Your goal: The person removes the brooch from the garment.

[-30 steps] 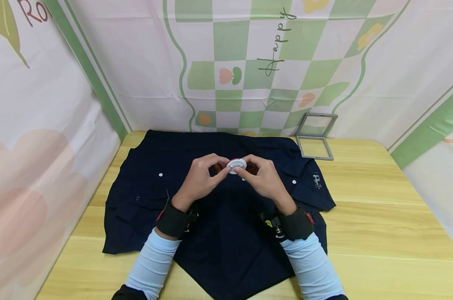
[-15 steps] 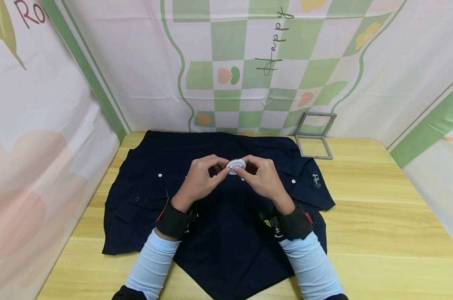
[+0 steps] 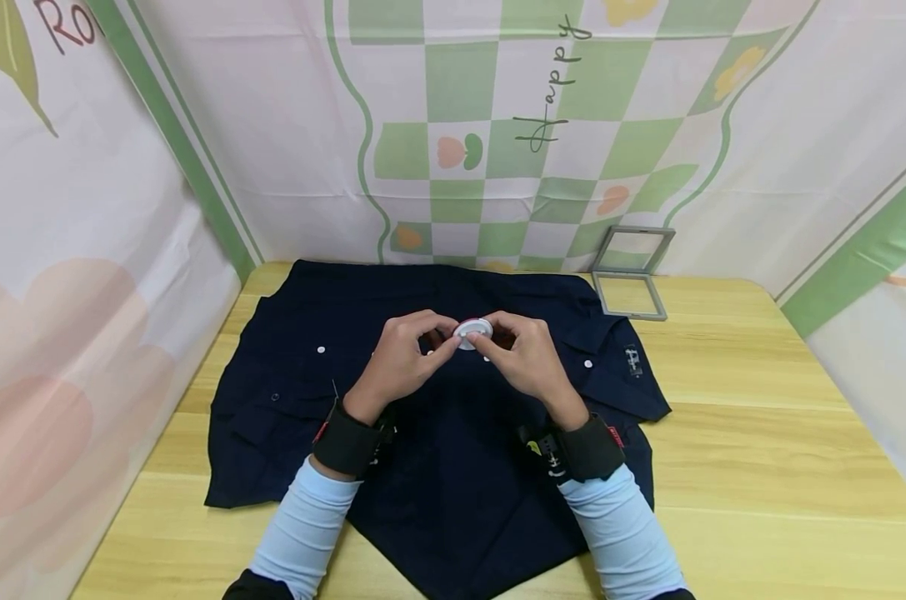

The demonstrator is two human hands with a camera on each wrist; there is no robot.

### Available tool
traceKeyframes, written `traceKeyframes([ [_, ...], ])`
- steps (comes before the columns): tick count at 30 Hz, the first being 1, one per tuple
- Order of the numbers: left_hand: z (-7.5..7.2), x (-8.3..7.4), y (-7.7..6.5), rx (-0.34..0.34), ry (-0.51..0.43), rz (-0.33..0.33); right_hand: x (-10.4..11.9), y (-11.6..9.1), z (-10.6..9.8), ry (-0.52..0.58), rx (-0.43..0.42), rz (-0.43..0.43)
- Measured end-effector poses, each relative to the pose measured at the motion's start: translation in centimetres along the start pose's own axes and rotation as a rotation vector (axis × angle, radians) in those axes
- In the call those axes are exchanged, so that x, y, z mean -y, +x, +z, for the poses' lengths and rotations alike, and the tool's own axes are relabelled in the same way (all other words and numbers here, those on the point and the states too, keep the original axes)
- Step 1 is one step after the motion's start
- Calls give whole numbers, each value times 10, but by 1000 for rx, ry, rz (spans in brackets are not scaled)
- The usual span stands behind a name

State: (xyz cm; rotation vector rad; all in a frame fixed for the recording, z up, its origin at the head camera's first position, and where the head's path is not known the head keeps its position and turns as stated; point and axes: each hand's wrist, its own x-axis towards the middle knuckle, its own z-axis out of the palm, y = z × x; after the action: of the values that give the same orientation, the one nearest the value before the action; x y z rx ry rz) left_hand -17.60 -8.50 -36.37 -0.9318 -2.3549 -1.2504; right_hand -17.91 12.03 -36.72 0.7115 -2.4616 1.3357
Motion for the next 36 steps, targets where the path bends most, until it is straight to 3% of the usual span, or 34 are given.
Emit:
traceKeyframes([
  [21, 1, -2, 2, 14, -16, -16, -2, 0, -3, 3, 14, 10],
  [36, 3, 0, 1, -9, -24, -37, -3, 2, -5, 66, 44, 18],
])
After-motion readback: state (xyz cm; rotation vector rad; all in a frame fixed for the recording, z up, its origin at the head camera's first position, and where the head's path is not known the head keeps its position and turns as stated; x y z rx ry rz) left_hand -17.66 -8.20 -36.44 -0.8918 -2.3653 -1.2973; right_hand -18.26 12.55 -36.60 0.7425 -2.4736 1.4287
